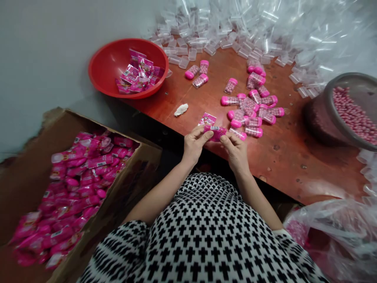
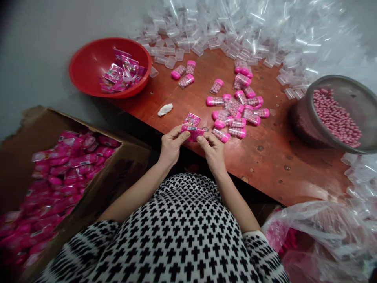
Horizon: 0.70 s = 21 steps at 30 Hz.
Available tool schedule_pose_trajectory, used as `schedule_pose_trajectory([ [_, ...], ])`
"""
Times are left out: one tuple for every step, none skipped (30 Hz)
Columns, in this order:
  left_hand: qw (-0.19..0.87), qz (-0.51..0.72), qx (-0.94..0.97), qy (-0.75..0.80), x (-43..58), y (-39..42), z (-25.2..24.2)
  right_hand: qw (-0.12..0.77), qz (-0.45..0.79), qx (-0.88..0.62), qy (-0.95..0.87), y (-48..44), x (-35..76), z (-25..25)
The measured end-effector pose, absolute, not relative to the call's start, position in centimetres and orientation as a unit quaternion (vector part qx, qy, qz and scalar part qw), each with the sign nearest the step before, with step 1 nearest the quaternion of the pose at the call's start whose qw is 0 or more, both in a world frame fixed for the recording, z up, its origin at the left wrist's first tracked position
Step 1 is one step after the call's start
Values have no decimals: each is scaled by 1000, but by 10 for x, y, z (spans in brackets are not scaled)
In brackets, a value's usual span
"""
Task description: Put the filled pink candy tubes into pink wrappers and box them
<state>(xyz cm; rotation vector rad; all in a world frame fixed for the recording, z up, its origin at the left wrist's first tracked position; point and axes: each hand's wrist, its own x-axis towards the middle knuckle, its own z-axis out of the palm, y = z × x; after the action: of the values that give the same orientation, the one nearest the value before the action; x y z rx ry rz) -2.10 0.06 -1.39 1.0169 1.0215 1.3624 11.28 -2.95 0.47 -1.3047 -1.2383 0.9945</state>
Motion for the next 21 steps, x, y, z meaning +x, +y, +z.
schedule_pose_trajectory([
  [534,571,449,432,-21,-1,-14,530,428,-539,-496,-28,112,2],
  [526,567,464,431,-22,-1,-14,541,431,-537,-483,-27,111,-1],
  [523,565,473,429,-24,-2,-15,550,426,-536,-478,-26,112,-3],
  [522,564,476,427,-25,-2,-15,556,415,-538,-480,-25,112,-5],
  [521,564,478,426,-26,-2,-16,557,399,-541,-488,-25,113,-6],
  [520,564,480,426,-28,-1,-16,555,376,-546,-502,-25,114,-6],
  [518,562,484,426,-29,0,-16,551,348,-550,-522,-25,115,-5],
  [516,560,489,424,-30,1,-16,547,313,-553,-545,-26,116,-3],
  [518,558,492,422,-30,2,-16,542,273,-553,-570,-26,118,-1],
  [526,557,486,420,-31,3,-15,537,231,-551,-596,-27,120,0],
  [544,556,469,418,-31,3,-15,530,190,-547,-620,-26,122,2],
  [570,555,437,420,-31,3,-14,519,153,-542,-643,-26,124,3],
  [601,552,392,425,-31,2,-12,506,119,-536,-665,-25,127,2],
  [632,546,341,431,-31,1,-11,493,90,-529,-685,-24,129,1],
  [662,535,290,437,-31,-2,-9,482,64,-519,-703,-23,132,-2],
  [691,517,247,441,-31,-4,-7,475,41,-506,-719,-22,134,-5],
  [720,492,213,441,-30,-7,-5,471,21,-492,-732,-21,136,-9],
  [748,464,189,436,-29,-10,-4,467,6,-477,-744,-20,138,-14],
  [772,439,172,427,-28,-12,-2,462,-6,-465,-755,-20,140,-18],
  [787,424,160,418,-27,-13,-1,453,-10,-456,-766,-20,141,-22],
  [793,423,154,411,-26,-14,0,443,-8,-451,-774,-20,142,-25],
])
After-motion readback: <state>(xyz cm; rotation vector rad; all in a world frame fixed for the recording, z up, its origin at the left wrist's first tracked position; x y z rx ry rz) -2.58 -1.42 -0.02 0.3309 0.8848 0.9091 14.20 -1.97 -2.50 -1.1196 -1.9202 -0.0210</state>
